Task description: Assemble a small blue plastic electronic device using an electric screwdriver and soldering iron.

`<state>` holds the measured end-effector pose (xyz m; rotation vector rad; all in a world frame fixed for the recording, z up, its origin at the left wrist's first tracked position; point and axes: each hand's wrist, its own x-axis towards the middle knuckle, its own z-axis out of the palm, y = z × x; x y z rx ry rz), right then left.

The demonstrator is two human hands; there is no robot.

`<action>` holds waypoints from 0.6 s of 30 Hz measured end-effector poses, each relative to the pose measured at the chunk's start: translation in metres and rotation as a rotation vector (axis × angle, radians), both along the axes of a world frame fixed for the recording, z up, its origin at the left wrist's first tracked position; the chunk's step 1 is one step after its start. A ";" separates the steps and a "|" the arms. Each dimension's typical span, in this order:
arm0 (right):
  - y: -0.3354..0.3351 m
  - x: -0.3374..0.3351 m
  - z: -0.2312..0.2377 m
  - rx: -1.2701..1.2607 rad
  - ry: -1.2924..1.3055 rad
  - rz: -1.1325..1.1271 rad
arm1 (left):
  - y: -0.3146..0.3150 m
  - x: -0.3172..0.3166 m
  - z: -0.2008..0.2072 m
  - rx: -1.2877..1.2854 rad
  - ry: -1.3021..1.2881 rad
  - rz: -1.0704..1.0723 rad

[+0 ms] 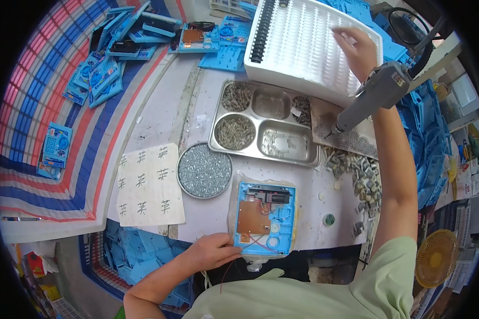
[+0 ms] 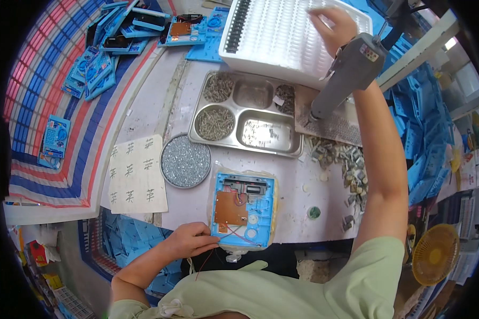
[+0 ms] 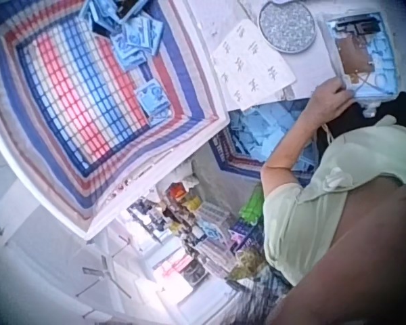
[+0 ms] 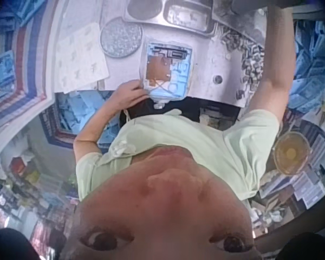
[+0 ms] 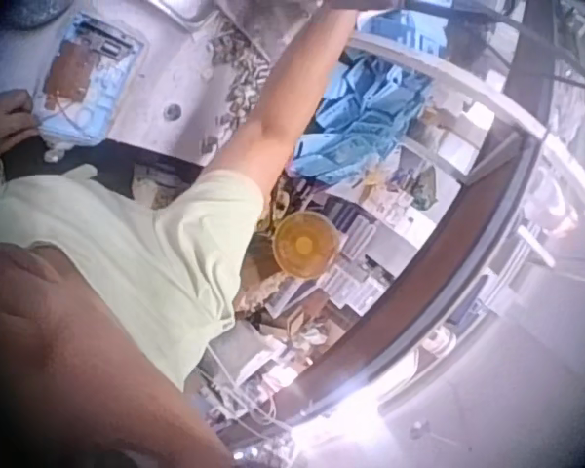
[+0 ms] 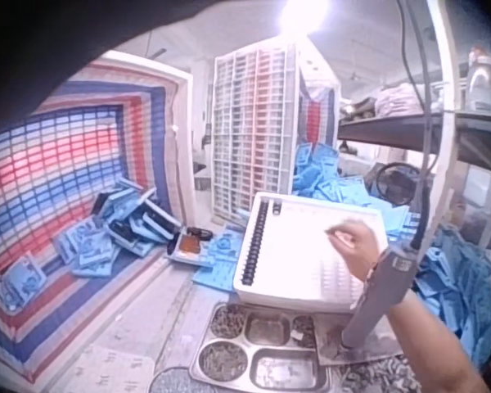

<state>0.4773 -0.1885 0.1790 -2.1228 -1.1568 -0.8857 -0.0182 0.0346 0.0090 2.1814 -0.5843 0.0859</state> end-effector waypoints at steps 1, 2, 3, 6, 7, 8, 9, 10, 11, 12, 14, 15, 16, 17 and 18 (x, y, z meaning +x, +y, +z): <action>0.038 0.018 0.006 -0.024 -0.124 0.066 | 0.001 -0.001 0.001 -0.003 0.002 0.032; 0.066 0.041 0.009 -0.052 -0.121 0.032 | 0.000 0.001 0.001 -0.013 -0.003 0.050; 0.093 0.052 0.016 -0.150 -0.329 -0.015 | 0.000 0.002 0.002 -0.021 -0.009 0.071; 0.132 0.064 0.019 -0.052 -0.250 -0.056 | -0.004 0.005 0.000 -0.030 0.025 0.060; 0.139 0.066 0.019 -0.064 -0.237 -0.079 | -0.005 0.006 0.000 -0.040 0.026 0.070; 0.143 0.072 0.012 -0.104 -0.250 -0.068 | -0.007 0.004 0.001 -0.053 0.036 0.085; 0.147 0.079 0.008 -0.092 -0.281 -0.087 | -0.008 0.002 0.001 -0.066 0.045 0.098; 0.151 0.085 0.005 -0.080 -0.313 -0.107 | -0.008 0.001 0.000 -0.064 0.054 0.106; 0.156 0.089 0.001 -0.071 -0.343 -0.127 | -0.009 0.001 -0.002 -0.068 0.049 0.112; 0.157 0.093 0.000 -0.061 -0.351 -0.135 | -0.010 0.000 -0.001 -0.071 0.050 0.116; 0.155 0.111 0.001 0.007 -0.307 -0.081 | -0.011 -0.002 -0.001 -0.071 0.051 0.117; 0.150 0.118 0.006 0.016 -0.253 -0.033 | -0.011 -0.001 -0.001 -0.068 0.051 0.112; 0.141 0.128 0.012 0.101 -0.172 0.051 | -0.012 0.000 -0.002 -0.070 0.053 0.100; 0.111 0.166 0.019 0.216 -0.142 0.075 | -0.015 0.005 -0.002 -0.080 0.043 0.082; 0.093 0.164 0.027 0.288 -0.062 0.062 | -0.017 0.006 -0.003 -0.088 0.044 0.087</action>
